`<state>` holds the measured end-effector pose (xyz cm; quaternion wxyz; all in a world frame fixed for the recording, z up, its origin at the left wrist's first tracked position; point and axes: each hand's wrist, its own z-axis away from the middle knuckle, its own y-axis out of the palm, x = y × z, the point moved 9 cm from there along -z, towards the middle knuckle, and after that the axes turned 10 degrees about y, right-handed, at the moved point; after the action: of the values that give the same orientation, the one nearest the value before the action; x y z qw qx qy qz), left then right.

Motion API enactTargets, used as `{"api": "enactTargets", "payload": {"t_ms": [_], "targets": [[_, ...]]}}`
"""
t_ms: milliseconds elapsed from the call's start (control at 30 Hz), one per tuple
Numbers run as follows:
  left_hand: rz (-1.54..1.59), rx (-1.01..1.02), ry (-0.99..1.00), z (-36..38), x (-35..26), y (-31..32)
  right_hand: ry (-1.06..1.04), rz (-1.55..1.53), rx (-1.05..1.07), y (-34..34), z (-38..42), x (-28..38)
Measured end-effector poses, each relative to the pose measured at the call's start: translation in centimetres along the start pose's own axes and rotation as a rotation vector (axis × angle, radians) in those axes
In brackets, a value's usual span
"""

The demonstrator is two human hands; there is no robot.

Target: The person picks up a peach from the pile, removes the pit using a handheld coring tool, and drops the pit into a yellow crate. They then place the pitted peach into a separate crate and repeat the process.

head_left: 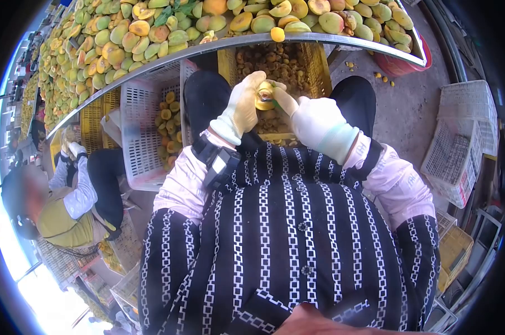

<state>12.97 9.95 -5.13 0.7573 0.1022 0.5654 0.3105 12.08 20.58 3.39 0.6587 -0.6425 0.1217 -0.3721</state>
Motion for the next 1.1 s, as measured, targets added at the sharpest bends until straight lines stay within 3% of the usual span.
{"api": "enactTargets", "payload": {"t_ms": [67,233,367,433,467,500,567,633,733,867,933,967,1033,1067,1100], "targets": [[-0.048,-0.009,0.059,0.4,-0.5,0.7,0.040,0.023,-0.023,0.4,0.1,-0.3],[-0.153,-0.017,0.305,-0.4,-1.4,0.7,0.114,-0.421,0.156,2.4,-0.7,-1.3],[-0.248,0.031,0.326,-0.3,-1.8,0.6,0.234,-0.668,0.391,2.0,-0.7,-1.3],[-0.174,0.010,0.124,-0.3,-0.5,0.1,0.350,-0.925,0.667,3.6,0.0,-1.2],[-0.174,0.008,0.123,-0.2,-0.7,0.0,0.292,-0.740,0.567,3.5,-0.5,-1.2],[-0.212,0.017,0.085,0.0,-1.0,0.3,0.292,-0.741,0.568,4.4,-0.3,-1.3],[-0.251,0.028,0.040,0.2,-0.5,0.4,0.101,-0.245,0.185,3.0,-0.6,-1.1],[-0.229,0.012,0.195,-0.2,-1.3,0.3,0.113,-0.295,0.186,3.3,-1.0,-1.0],[-0.195,-0.017,0.306,-0.3,-2.3,0.7,0.237,-0.799,0.396,4.3,-1.3,-1.2],[-0.165,-0.064,0.388,-0.1,-2.8,0.6,0.379,-1.024,0.581,4.4,-0.3,-0.8],[-0.088,-0.063,0.443,-0.4,-2.6,0.6,0.006,-0.245,-0.121,0.1,-1.1,-0.5],[-0.001,-0.070,0.503,-0.4,-3.1,0.3,0.006,-0.253,-0.134,0.2,-1.1,-0.8],[-0.116,-0.117,0.420,-0.2,-3.7,-0.4,0.190,-0.446,-0.393,-2.0,-1.0,-3.7],[0.136,-0.119,0.431,-0.4,-3.4,-0.3,0.214,-0.656,-0.358,-1.0,-1.6,-5.0],[0.388,-0.115,0.430,-0.5,-3.3,0.1,0.219,-0.663,-0.372,-1.2,-1.7,-4.9]]}}
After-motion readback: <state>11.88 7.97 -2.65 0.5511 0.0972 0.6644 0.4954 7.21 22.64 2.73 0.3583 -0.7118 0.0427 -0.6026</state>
